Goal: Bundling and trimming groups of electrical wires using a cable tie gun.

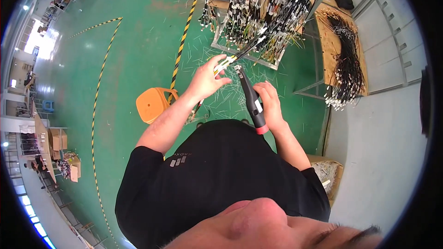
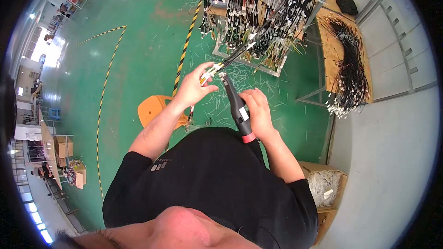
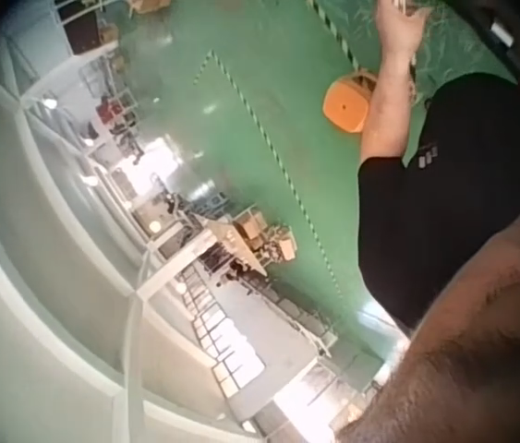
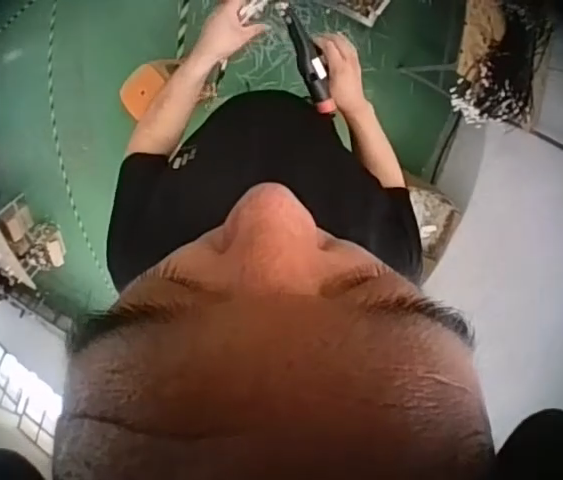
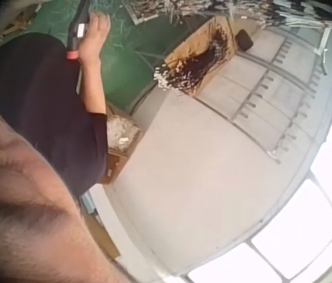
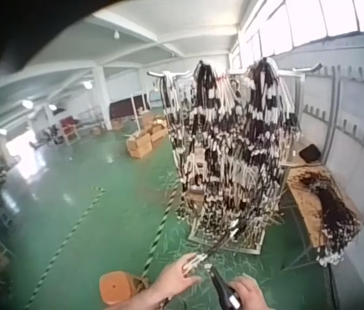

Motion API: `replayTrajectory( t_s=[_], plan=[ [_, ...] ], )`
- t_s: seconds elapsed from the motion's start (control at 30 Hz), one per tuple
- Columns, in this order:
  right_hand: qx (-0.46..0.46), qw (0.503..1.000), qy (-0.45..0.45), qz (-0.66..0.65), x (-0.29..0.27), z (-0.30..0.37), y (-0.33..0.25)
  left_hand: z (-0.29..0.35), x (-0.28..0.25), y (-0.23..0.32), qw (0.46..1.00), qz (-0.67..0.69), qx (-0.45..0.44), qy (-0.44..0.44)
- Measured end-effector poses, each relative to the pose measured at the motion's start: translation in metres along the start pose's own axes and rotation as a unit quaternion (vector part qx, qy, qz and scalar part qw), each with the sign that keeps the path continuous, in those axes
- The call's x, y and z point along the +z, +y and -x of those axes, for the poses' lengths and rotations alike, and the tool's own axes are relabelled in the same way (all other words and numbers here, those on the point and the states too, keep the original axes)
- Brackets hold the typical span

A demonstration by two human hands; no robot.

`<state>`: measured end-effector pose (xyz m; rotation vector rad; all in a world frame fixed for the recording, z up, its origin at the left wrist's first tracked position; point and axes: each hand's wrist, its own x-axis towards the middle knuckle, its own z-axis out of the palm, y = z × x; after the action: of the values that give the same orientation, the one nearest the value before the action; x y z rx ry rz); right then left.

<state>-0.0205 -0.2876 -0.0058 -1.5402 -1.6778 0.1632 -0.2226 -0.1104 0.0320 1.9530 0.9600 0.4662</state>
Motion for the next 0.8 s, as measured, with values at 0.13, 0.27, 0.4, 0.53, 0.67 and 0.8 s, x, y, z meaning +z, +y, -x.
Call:
replayTrajectory(
  t_s=[0.13,0.27,0.4,0.53,0.67,0.8],
  plan=[
    [0.102,0.994,0.032,-0.029,-0.013,0.024,0.045,-0.024,0.023,-0.040,0.992,-0.066,-0.099,-0.036],
    [0.181,0.978,0.041,-0.097,-0.030,0.054,0.087,-0.043,0.057,-0.081,0.989,-0.078,-0.110,-0.063],
    [0.237,0.958,0.077,-0.145,-0.038,0.085,0.113,-0.066,0.088,-0.101,0.985,-0.070,-0.143,-0.073],
    [0.305,0.926,0.051,-0.216,-0.047,0.103,0.131,-0.087,0.113,-0.129,0.982,-0.073,-0.148,-0.090],
    [0.323,0.919,0.043,-0.222,-0.055,0.113,0.145,-0.104,0.130,-0.139,0.978,-0.045,-0.173,-0.105],
    [0.363,0.902,0.044,-0.230,-0.070,0.122,0.150,-0.116,0.147,-0.151,0.983,-0.034,-0.166,-0.069]
  ],
)
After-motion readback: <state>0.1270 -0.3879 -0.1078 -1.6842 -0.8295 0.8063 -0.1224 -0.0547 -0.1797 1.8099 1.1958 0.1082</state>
